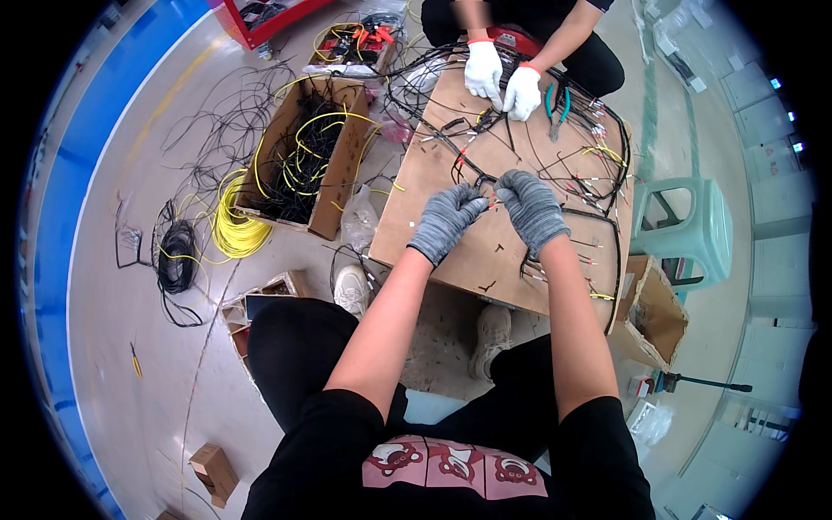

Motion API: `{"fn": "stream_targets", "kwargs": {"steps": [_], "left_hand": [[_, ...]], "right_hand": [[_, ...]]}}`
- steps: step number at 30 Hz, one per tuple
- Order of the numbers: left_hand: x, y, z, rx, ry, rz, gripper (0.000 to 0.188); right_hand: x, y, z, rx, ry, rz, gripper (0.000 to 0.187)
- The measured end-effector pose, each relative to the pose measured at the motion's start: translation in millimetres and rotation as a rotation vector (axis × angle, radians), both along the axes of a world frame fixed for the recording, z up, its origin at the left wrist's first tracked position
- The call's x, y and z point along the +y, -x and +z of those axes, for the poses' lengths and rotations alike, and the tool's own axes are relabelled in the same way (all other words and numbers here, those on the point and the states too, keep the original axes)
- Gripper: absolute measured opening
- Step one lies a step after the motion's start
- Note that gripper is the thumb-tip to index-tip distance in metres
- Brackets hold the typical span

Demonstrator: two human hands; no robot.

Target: The person sits on the floor and repeatedly picks up short wires, strips their ends, and inserts them into a black cable harness laid on a low table. A coworker across the table performs similar wire work. The person handles wires one at a time and places finished pieces into the harness.

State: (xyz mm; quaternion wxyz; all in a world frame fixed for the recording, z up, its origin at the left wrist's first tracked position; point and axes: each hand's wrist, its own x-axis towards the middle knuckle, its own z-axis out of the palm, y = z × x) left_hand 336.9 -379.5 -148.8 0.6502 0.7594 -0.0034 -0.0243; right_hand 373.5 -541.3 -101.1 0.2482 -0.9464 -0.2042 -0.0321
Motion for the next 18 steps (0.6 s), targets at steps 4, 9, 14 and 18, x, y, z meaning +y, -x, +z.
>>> {"fn": "stream_targets", "kwargs": {"steps": [4,9,14,18], "left_hand": [[-0.6,-1.4,-10.2,0.008,0.025,-0.016,0.025],[-2.0,-0.8,-9.7,-0.010,0.033,0.000,0.025],[2.8,1.7,-6.8,0.015,0.039,0.010,0.025],[7.6,5.3,-8.1,0.037,0.220,0.072,0.025]], "right_hand": [[13.6,5.9,7.2,-0.012,0.061,0.009,0.012],[13.1,5.7,1.4,0.017,-0.021,-0.032,0.015],[20.5,6.8,3.1,0.086,-0.010,-0.063,0.016],[23.0,1.7,-5.6,0.122,-0.217,-0.079,0.012]]}}
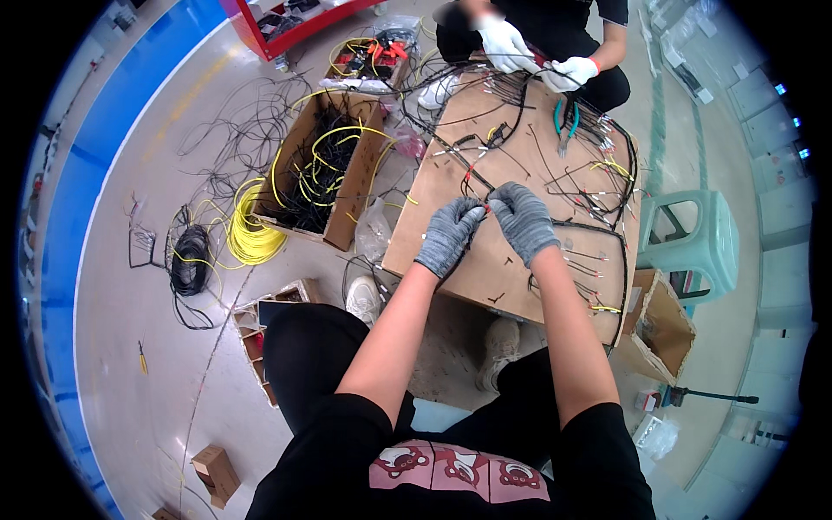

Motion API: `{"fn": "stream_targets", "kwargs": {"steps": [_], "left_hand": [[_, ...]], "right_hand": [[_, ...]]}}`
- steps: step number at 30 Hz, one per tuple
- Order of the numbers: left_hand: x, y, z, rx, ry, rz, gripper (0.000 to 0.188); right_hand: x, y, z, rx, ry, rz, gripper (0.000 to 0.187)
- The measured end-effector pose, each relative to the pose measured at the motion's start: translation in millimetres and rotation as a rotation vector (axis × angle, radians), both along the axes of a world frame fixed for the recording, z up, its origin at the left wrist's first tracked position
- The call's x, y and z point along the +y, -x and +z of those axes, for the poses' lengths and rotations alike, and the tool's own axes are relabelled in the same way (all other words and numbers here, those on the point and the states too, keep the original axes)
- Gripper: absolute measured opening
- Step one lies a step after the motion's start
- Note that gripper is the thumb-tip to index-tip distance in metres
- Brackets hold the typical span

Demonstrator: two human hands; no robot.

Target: The person sits on the floor and repeatedly picks up short wires, strips their ends, and inserts them into a black cable harness laid on a low table. A coworker across the table performs similar wire work. The person handles wires one at a time and places finished pieces into the harness.

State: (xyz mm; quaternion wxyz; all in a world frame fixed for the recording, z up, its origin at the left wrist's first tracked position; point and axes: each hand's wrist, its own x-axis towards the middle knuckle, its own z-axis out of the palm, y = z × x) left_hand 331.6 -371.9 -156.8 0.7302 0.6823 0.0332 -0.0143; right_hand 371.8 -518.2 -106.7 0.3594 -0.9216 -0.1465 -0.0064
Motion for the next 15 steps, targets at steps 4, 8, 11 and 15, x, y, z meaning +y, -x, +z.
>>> {"fn": "stream_targets", "kwargs": {"steps": [4,8,11,15], "left_hand": [[11.6,-4.8,-31.8,-0.045,0.080,0.181,0.026],[15.5,-0.6,-38.7,-0.079,0.080,0.330,0.027],[24.6,7.6,-37.9,0.040,0.197,0.456,0.028],[28.6,28.0,-27.9,0.166,0.522,0.591,0.031]], "right_hand": [[-3.0,-0.7,4.4,-0.086,-0.222,-0.023,0.010],[-0.7,11.9,13.4,0.017,-0.272,0.001,0.009],[12.6,25.8,16.5,-0.046,-0.259,0.090,0.008],[33.0,44.1,20.9,-0.122,-0.107,0.246,0.009]]}}
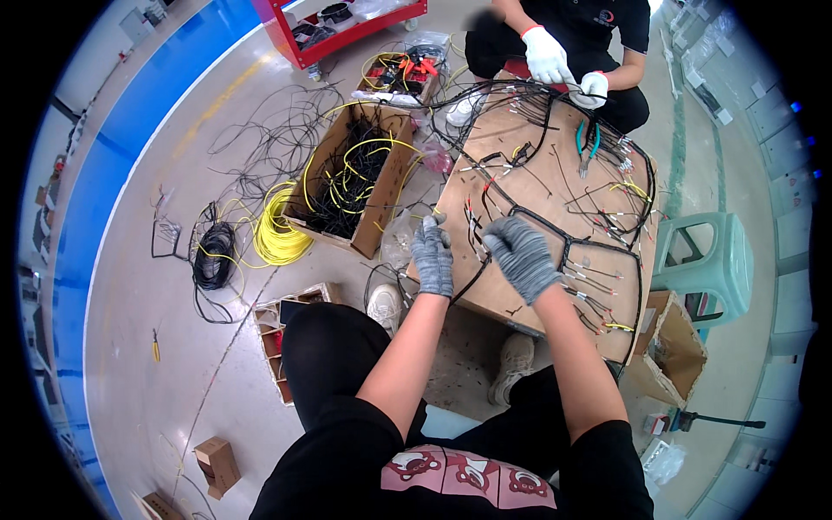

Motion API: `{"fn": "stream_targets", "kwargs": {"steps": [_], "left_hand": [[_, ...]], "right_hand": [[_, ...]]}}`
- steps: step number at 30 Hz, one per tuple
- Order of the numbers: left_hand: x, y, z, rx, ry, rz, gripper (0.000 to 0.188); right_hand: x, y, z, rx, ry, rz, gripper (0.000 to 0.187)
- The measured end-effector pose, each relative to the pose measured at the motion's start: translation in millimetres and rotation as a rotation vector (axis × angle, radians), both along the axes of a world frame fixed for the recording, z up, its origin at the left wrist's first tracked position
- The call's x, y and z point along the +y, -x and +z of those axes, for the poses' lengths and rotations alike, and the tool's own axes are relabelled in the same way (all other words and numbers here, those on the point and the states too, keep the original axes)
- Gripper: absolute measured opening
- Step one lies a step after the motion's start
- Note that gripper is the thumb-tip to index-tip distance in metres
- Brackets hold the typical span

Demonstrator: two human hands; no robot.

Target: The person sits on the floor and repeatedly picks up short wires, strips their ends, and inserts them into a black cable harness laid on a low table. A coworker across the table performs similar wire work. The person handles wires one at a time and places finished pieces into the harness.

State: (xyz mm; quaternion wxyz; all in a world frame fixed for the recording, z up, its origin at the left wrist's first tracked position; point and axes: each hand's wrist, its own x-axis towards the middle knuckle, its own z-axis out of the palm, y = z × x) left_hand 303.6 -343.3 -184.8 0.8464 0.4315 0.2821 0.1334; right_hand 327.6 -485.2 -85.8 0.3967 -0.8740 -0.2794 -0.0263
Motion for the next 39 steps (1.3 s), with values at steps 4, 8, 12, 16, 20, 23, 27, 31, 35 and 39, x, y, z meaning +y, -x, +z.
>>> {"fn": "stream_targets", "kwargs": {"steps": [4,8,12,16,20,23,27,31,35,39], "left_hand": [[-17.8,19.4,24.1,-0.072,0.149,-0.043,0.040],[-29.7,22.6,29.1,-0.146,0.178,-0.053,0.043],[-34.0,23.5,25.9,-0.191,0.124,-0.073,0.043],[-34.8,20.8,29.5,-0.210,0.181,-0.094,0.043],[-20.3,9.4,11.6,-0.115,0.092,-0.057,0.031],[0.8,3.1,20.0,0.042,0.029,-0.108,0.022],[6.8,-16.3,-4.3,0.045,-0.233,-0.166,0.019],[-6.0,-28.6,-14.9,-0.046,-0.428,-0.210,0.016],[-12.3,-34.6,-21.7,-0.162,-0.437,-0.245,0.011],[-15.5,-34.0,-22.6,-0.196,-0.446,-0.247,0.009]], "right_hand": [[26.5,23.4,-0.3,0.010,0.137,0.055,0.016],[33.1,30.4,8.8,0.022,0.306,-0.011,0.020],[33.6,30.0,14.0,0.039,0.292,-0.026,0.018],[31.1,26.2,7.6,0.034,0.228,-0.011,0.014],[24.2,16.1,-3.0,0.033,-0.025,0.006,0.009],[8.9,2.5,-11.3,0.311,-0.279,-0.062,0.008],[-9.7,-9.8,0.6,0.626,-0.543,-0.128,0.004],[-31.9,-25.1,1.4,0.643,-0.535,-0.236,0.010],[-41.9,-38.1,-18.2,0.583,-0.489,-0.303,0.007],[-37.7,-40.9,-26.1,0.675,-0.527,-0.353,0.004]]}}
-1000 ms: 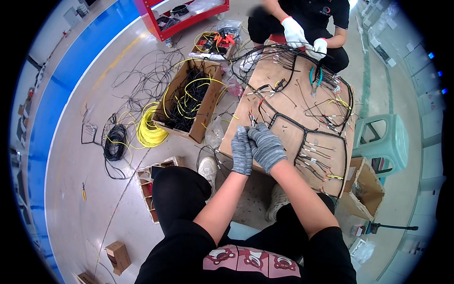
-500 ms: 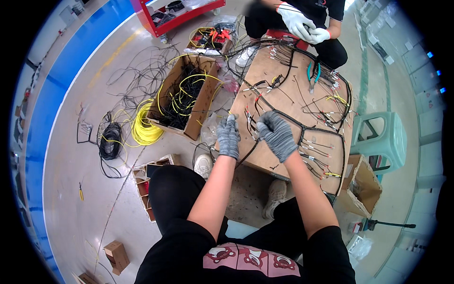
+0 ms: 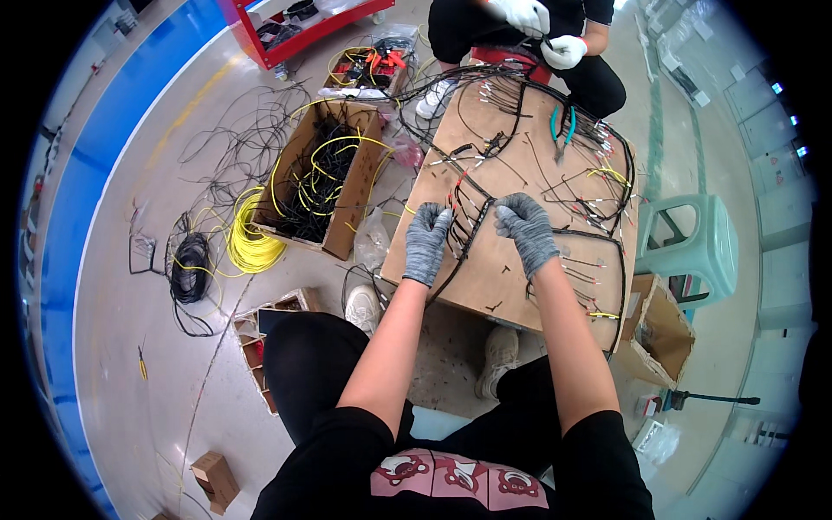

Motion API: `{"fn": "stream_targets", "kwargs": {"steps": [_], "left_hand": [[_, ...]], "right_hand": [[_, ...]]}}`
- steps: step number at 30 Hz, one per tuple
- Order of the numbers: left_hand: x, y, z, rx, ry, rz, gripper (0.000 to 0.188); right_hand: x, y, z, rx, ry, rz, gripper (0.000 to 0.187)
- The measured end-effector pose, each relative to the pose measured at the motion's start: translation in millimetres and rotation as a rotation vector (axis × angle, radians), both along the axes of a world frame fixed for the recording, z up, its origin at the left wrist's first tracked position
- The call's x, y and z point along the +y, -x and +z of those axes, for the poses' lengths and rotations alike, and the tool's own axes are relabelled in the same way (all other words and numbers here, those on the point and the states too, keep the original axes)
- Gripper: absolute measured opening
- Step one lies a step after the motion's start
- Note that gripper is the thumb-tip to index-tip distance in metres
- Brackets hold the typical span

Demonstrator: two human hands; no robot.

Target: The person sits on the floor and repeatedly picks up short wires, strips their ends, and inserts them into a black cable harness laid on a low table. A coworker across the table performs similar wire work. The person handles wires one at a time and places finished pieces into the harness.

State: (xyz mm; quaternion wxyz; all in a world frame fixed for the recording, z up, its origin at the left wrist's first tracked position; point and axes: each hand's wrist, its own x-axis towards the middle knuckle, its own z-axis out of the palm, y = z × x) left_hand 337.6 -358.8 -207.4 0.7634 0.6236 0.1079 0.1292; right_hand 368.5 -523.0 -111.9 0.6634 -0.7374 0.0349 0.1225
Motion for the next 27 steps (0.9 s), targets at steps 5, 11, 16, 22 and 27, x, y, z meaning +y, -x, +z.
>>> {"fn": "stream_targets", "kwargs": {"steps": [5,11,16,22,27], "left_hand": [[-15.3,14.6,35.5,0.054,-0.176,-0.034,0.011],[-21.5,20.0,49.3,0.093,-0.035,-0.100,0.011],[-19.9,21.2,47.4,0.101,-0.037,-0.160,0.013],[-17.9,17.1,40.2,0.113,-0.071,-0.257,0.018],[-19.0,17.5,46.3,0.132,-0.132,-0.319,0.016]], "right_hand": [[6.1,0.9,-4.4,0.072,-0.039,-0.040,0.006],[10.0,2.2,-8.3,0.027,-0.094,0.004,0.006],[9.0,4.9,-5.1,0.071,-0.149,0.018,0.004],[5.7,3.3,0.6,0.012,-0.051,0.051,0.004],[1.8,2.4,3.8,-0.028,0.050,0.072,0.004]]}}
